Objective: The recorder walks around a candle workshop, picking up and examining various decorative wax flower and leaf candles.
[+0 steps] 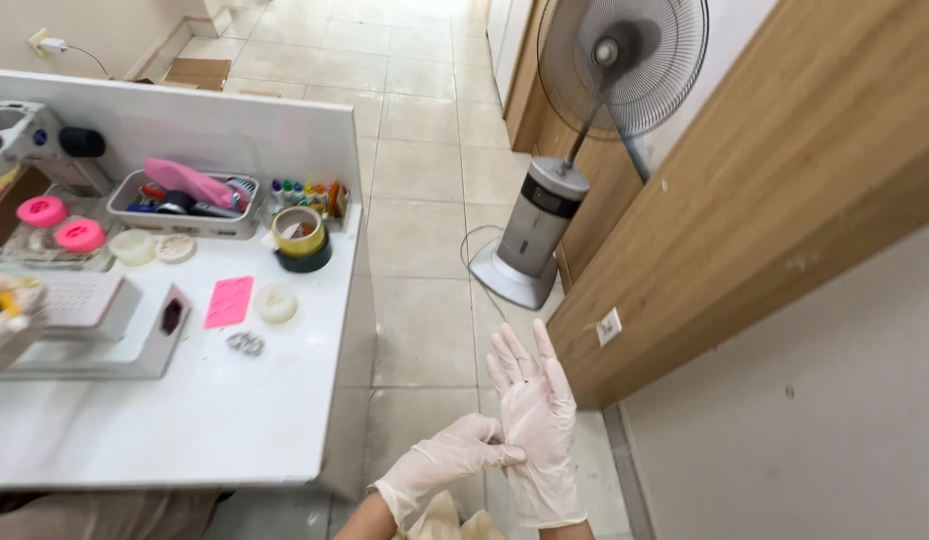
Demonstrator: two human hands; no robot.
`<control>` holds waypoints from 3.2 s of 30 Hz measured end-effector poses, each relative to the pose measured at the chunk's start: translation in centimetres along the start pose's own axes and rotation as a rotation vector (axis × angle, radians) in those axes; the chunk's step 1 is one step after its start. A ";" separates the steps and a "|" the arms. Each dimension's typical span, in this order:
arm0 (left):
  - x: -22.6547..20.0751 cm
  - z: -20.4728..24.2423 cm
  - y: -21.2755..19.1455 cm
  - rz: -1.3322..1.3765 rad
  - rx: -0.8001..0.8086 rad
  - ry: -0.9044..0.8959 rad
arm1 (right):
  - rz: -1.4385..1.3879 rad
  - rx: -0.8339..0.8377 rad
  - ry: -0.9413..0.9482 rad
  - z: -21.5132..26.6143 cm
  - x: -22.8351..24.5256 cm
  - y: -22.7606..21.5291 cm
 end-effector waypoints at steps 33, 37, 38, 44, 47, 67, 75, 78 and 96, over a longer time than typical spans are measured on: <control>-22.1 -32.3 -48.9 0.187 -0.614 0.378 | 0.568 0.142 0.320 -50.4 -16.5 -0.2; -23.7 -37.3 -53.1 0.300 -0.638 0.277 | 0.705 0.206 0.472 -53.3 -19.8 3.0; -24.6 -38.8 -54.2 0.305 -0.624 0.340 | 0.699 0.246 0.502 -54.3 -21.0 3.2; -31.3 -45.5 -60.8 0.197 -0.617 0.392 | 0.498 0.345 0.513 -64.5 -25.4 4.6; -35.4 -47.3 -63.8 0.169 -0.650 0.370 | 0.402 0.390 0.542 -70.4 -26.5 5.7; -34.5 -67.6 -92.3 0.375 -0.778 0.410 | 0.375 0.255 0.604 -103.5 -31.9 6.6; -48.2 -73.2 -96.4 -0.052 -0.429 -0.125 | -0.540 0.105 0.251 -125.1 -34.1 6.1; -51.5 -76.6 -100.5 -0.167 -0.289 0.027 | -1.009 0.189 0.305 -130.0 -34.0 12.6; -54.8 -98.7 -118.5 0.742 -0.391 0.158 | -0.613 0.188 0.180 -158.1 -43.3 16.6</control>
Point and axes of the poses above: each hand's wrist, its own z-axis away from the middle knuckle, its own y-axis out of the palm, x = y × z, the point moved 10 cm from there along -z, towards the middle knuckle, and after that the axes turned 3 degrees about -y, right-handed, at the moved point
